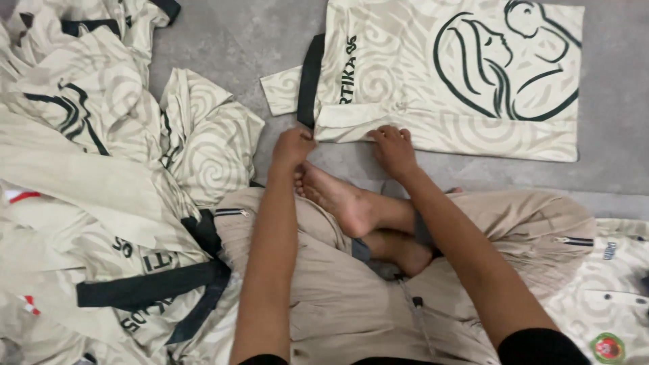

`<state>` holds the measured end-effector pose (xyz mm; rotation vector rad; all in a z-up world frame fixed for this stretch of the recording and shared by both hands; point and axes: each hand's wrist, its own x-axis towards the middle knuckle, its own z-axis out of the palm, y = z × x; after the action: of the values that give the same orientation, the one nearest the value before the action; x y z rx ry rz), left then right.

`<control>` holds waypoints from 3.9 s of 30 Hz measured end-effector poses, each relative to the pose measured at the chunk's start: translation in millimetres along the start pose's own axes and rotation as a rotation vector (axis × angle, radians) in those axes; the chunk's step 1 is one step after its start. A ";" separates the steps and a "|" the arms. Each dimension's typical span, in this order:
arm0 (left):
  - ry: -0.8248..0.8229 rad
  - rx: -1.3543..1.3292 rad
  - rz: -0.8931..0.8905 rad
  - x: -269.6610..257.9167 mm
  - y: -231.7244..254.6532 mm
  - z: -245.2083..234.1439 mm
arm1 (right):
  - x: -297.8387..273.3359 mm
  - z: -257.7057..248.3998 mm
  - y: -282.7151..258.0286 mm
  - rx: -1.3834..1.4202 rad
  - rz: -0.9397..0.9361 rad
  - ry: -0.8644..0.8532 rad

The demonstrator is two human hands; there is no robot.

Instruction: A person sits on the floor and carefully folds a patterned shirt into a neat rectangle.

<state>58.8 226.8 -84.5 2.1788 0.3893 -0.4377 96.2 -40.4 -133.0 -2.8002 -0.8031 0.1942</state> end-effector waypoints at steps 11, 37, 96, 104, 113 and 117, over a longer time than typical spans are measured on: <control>-0.086 0.109 -0.147 2.1 20.8 -5.9 | 0.6 6.2 3.0 -0.006 0.062 0.042; -0.158 0.185 -0.237 10.3 22.1 -28.8 | 96.6 -40.0 -87.2 -0.052 -0.080 -0.205; 0.227 0.354 0.105 30.7 15.6 5.6 | -4.7 -73.1 89.5 -0.012 0.487 -0.121; 0.282 0.412 0.255 -5.6 53.0 17.4 | -72.9 -99.8 192.9 0.114 0.616 -0.186; 0.087 0.414 0.535 3.0 139.4 151.9 | -58.8 -84.4 177.1 0.318 0.578 -0.024; 0.106 0.345 0.520 -3.1 178.5 205.4 | -52.2 -90.1 148.6 0.254 0.391 -0.230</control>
<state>96.1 -42.6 -76.8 2.5295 -0.2184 -0.1011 144.4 -206.8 -79.2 -2.6872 -0.2378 0.6430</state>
